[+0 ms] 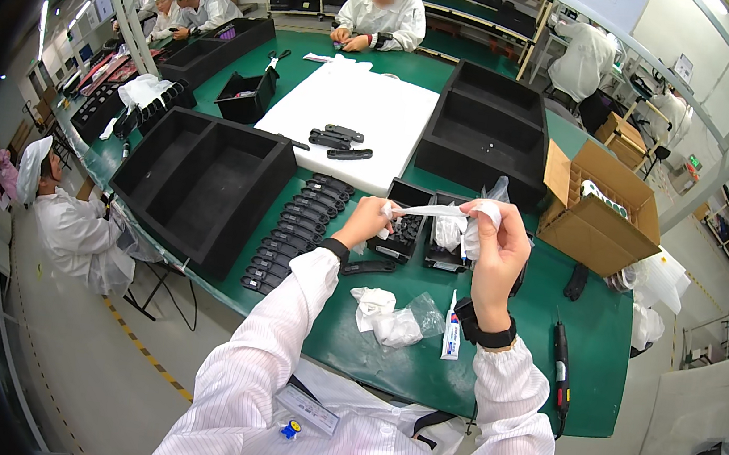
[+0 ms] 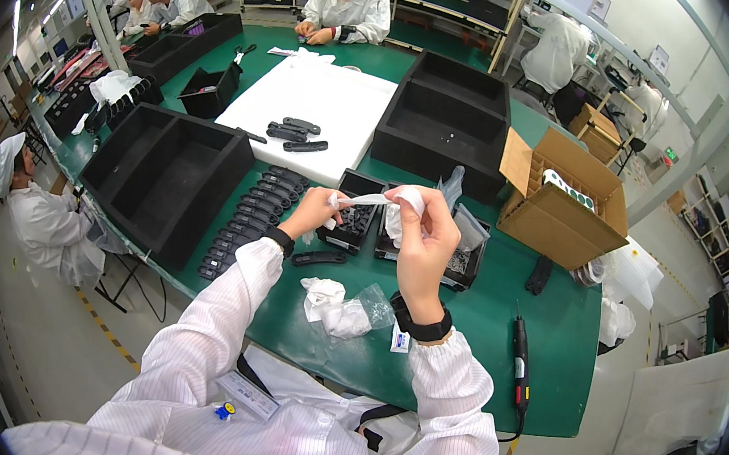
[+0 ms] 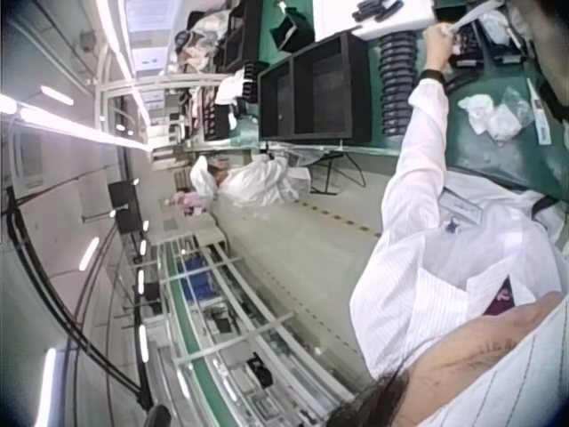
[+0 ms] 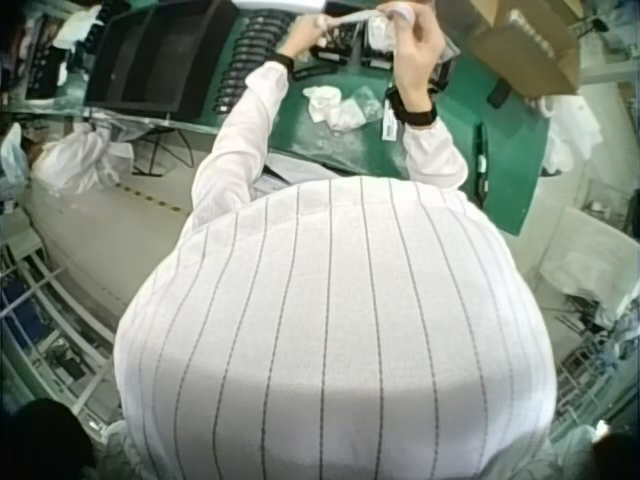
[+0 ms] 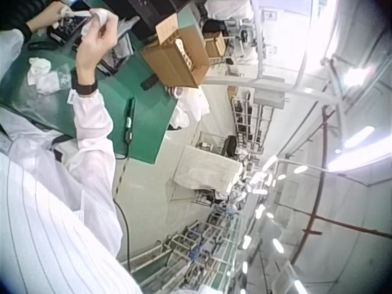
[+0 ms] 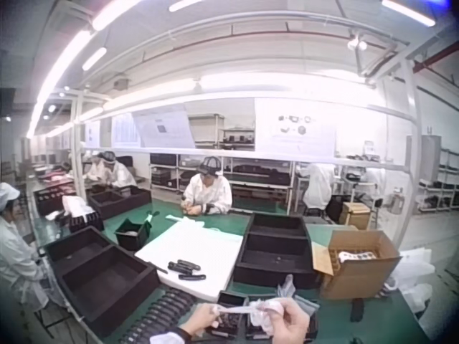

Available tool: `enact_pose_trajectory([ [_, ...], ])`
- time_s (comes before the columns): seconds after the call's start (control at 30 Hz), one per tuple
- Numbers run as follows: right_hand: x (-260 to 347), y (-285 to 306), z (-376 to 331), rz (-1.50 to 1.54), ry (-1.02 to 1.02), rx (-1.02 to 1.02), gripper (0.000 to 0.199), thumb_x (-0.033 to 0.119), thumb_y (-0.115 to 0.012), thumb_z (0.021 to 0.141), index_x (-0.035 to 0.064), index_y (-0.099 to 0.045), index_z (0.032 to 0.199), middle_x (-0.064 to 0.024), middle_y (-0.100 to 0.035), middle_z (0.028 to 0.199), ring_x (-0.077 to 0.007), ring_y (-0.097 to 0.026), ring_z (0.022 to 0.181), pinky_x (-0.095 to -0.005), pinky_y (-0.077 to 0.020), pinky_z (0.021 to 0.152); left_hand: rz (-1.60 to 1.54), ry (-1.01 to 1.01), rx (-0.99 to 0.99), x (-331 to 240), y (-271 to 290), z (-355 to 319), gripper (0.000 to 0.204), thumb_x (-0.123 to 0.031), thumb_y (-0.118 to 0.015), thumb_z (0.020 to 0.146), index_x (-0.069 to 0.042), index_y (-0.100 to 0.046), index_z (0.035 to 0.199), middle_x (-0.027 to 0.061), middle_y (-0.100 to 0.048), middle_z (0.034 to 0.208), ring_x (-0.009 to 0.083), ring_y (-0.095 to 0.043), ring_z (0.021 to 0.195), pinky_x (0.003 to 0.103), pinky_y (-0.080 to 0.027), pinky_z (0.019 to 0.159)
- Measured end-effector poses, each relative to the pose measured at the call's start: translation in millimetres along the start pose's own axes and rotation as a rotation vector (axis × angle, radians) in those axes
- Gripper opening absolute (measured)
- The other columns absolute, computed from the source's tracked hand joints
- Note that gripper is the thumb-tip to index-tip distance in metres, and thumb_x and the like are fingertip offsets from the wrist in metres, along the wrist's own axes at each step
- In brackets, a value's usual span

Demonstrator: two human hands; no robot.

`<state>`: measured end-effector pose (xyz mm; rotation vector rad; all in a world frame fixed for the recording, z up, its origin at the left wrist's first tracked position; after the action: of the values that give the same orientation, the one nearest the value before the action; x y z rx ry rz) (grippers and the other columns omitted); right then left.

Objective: The recorder is assembling small black electronic components, applying adhesive, and placing them in storage trays.

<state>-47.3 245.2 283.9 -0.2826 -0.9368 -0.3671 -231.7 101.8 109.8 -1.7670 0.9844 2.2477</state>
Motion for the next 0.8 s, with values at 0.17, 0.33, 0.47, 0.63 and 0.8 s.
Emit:
enact_pose_trajectory([
  [0.17, -5, 4, -5, -0.104, 0.056, -0.052, 0.008, 0.005, -0.059, 0.096, -0.0017, -0.064, 0.096, -0.0038, -0.067, 0.092, -0.0046, -0.055, 0.074, -0.0194, -0.0420, 0.066, -0.067, -0.072, -0.034, -6, -6, -1, 0.015, -0.009, -0.067, 0.090, 0.002, -0.073, 0.100, 0.0109, -0.069, 0.093, 0.0155, -0.067, 0.062, 0.029, -0.052, 0.054],
  [0.33, -23, 13, -4, -0.152, -0.005, -0.090, 0.011, 0.006, -0.058, 0.097, -0.0017, -0.065, 0.096, -0.0020, -0.068, 0.086, -0.0045, -0.055, 0.073, -0.0196, -0.0427, 0.066, 0.029, -0.117, -0.063, -3, -3, -1, 0.016, -0.005, -0.068, 0.089, 0.002, -0.070, 0.103, 0.0079, -0.069, 0.091, 0.0108, -0.064, 0.063, 0.026, -0.052, 0.056],
  [0.47, -8, 18, -7, -0.110, 0.030, -0.176, 0.011, 0.007, -0.058, 0.097, -0.0013, -0.065, 0.095, -0.0038, -0.069, 0.089, -0.0061, -0.058, 0.076, -0.0204, -0.0442, 0.069, -0.025, -0.136, -0.055, 2, -4, 1, 0.008, -0.001, -0.063, 0.090, 0.003, -0.067, 0.097, 0.0076, -0.068, 0.085, 0.0114, -0.061, 0.063, 0.028, -0.050, 0.055],
  [0.63, 6, 14, -12, -0.115, 0.044, -0.169, 0.011, 0.006, -0.058, 0.097, -0.0011, -0.065, 0.094, -0.0041, -0.069, 0.091, -0.0057, -0.057, 0.078, -0.0198, -0.0431, 0.069, 0.039, -0.063, 0.015, 9, -2, 3, 0.015, 0.002, -0.060, 0.089, 0.002, -0.069, 0.101, 0.0112, -0.068, 0.093, 0.0157, -0.064, 0.069, 0.031, -0.051, 0.060],
  [0.8, 0, 18, -14, -0.148, 0.036, -0.183, 0.011, 0.006, -0.058, 0.097, -0.0011, -0.065, 0.093, -0.0028, -0.069, 0.089, -0.0047, -0.055, 0.074, -0.0191, -0.0419, 0.066, 0.350, -0.146, 0.058, -5, -8, 0, 0.026, 0.001, -0.056, 0.086, -0.006, -0.073, 0.104, 0.0174, -0.066, 0.105, 0.0311, -0.066, 0.095, 0.039, -0.051, 0.083],
])
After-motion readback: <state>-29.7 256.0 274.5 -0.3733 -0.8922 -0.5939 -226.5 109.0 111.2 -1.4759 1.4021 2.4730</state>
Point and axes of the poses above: each hand's wrist, its own z-axis towards the middle knuckle, its own y-axis out of the back of the hand, x = y × z, the point moved 4 cm from there along z, towards the middle knuckle
